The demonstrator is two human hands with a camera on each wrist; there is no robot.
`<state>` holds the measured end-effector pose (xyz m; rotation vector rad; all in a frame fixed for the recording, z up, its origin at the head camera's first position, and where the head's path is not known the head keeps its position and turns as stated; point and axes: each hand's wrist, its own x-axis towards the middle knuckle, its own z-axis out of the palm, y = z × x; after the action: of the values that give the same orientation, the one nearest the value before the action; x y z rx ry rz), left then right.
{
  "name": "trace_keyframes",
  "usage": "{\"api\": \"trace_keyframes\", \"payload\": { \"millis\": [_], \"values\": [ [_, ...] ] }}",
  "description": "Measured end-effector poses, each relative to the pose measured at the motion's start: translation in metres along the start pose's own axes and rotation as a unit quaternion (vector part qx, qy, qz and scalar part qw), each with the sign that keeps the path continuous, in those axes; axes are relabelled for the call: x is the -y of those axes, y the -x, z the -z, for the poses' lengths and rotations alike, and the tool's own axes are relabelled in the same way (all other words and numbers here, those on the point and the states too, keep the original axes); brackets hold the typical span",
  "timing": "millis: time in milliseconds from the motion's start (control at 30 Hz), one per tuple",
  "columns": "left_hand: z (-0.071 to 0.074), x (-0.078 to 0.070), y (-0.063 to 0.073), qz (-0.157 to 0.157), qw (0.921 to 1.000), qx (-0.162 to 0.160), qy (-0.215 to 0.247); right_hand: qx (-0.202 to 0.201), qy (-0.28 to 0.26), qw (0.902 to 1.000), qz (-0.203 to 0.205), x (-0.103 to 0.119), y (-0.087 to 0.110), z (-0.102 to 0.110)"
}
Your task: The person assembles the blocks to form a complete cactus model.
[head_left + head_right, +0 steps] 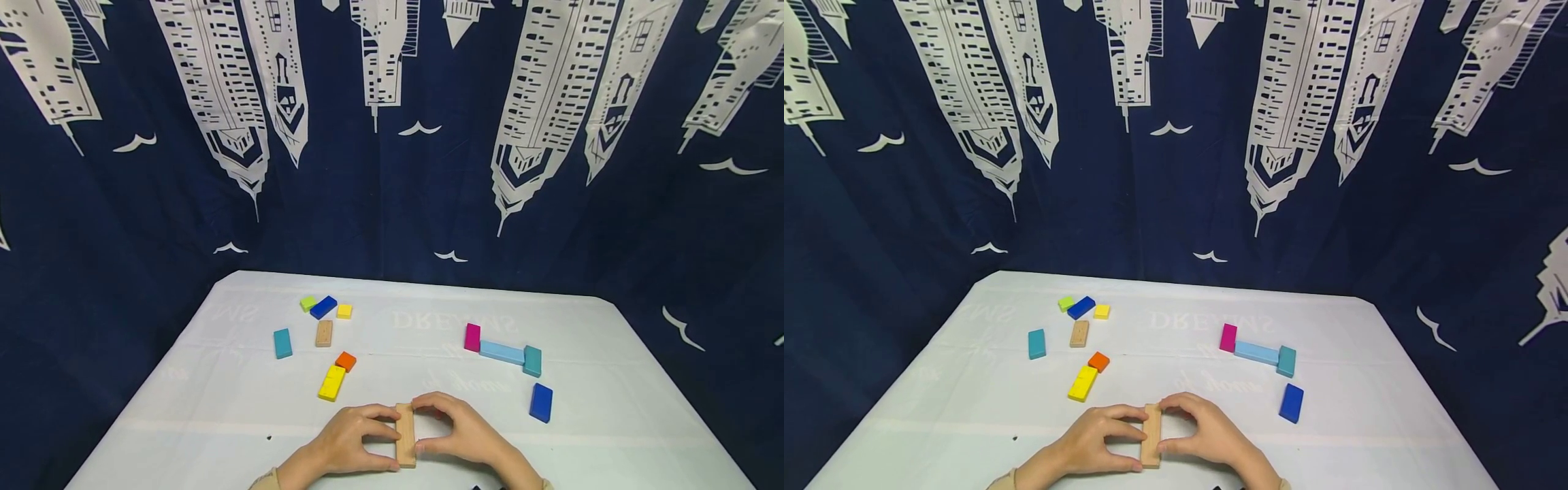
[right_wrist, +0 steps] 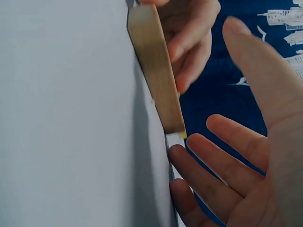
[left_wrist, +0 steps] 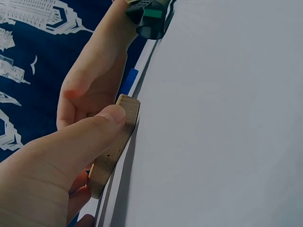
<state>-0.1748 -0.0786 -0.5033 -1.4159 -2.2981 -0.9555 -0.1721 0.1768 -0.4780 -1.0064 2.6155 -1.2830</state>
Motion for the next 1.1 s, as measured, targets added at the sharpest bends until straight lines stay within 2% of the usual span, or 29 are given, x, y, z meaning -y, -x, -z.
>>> {"api": "trace_keyframes", "payload": {
  "millis": [100,233,367,500,767,1100],
  "values": [
    [0.0,0.001,0.0,0.002,1.0,0.0,-0.001,-0.005,0.011,0.9999,-0.009,-0.008,0.001,0.006],
    [-0.001,0.001,0.001,0.006,1.0,0.003,0.001,-0.021,0.029,0.9985,-0.041,-0.013,0.002,0.017],
    [-0.001,0.002,0.001,0.006,1.0,0.005,0.002,-0.053,0.047,0.9946,-0.076,-0.019,0.003,0.03],
    [-0.001,0.002,0.001,0.0,1.0,0.001,0.0,-0.093,0.049,0.99,-0.094,-0.026,0.002,0.044],
    [-0.001,0.002,0.001,-0.004,1.0,-0.007,0.001,-0.185,0.085,0.9704,-0.13,-0.044,-0.005,0.071],
    [-0.001,0.002,0.002,0.007,0.9999,0.001,0.009,-0.214,0.105,0.9491,-0.206,-0.06,-0.01,0.1]
  ]
}}
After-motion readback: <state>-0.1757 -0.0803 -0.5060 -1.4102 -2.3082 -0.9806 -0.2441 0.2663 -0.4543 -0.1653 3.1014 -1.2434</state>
